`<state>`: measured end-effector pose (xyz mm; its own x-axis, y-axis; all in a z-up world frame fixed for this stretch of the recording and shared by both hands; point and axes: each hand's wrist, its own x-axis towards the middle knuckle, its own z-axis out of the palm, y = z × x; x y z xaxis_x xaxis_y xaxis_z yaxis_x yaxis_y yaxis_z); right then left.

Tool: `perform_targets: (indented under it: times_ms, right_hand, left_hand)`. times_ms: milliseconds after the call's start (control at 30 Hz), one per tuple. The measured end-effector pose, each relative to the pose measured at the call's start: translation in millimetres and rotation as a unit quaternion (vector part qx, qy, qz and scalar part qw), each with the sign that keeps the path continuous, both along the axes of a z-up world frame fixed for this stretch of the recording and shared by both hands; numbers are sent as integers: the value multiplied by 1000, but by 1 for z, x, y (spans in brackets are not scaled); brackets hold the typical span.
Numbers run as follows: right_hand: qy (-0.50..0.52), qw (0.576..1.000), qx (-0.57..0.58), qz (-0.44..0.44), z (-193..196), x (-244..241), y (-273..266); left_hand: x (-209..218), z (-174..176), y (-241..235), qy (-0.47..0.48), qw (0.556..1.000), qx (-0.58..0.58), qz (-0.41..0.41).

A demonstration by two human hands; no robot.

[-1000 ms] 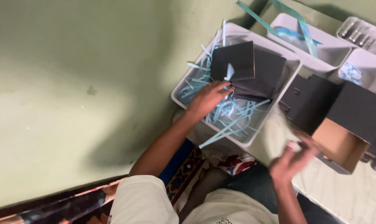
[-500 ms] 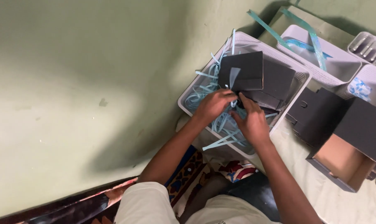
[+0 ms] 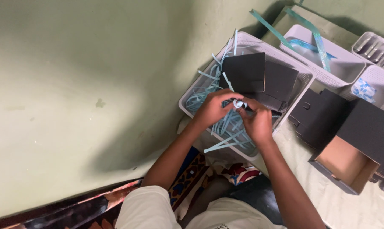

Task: Assembling a cardboard gift box and filling it with shredded paper

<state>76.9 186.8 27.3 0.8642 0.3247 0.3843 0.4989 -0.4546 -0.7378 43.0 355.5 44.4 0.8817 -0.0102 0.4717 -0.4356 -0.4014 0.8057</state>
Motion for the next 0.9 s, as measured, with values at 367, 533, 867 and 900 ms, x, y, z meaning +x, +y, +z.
perform_targets:
  times_ms: [367, 533, 867, 900]
  right_hand:
    - [70, 982, 175, -5, 26, 0, -15]
    - [96, 963, 253, -16, 21, 9, -30]
    - [124, 916, 367, -105, 25, 14, -41]
    - [130, 916, 362, -113, 16, 18, -45]
  left_hand:
    - [8, -8, -10, -71, 996, 36, -41]
    - [9, -5, -20, 44, 986, 161, 9]
    - [20, -25, -35, -19, 994, 95, 40]
    - [22, -33, -32, -14, 992, 105, 66]
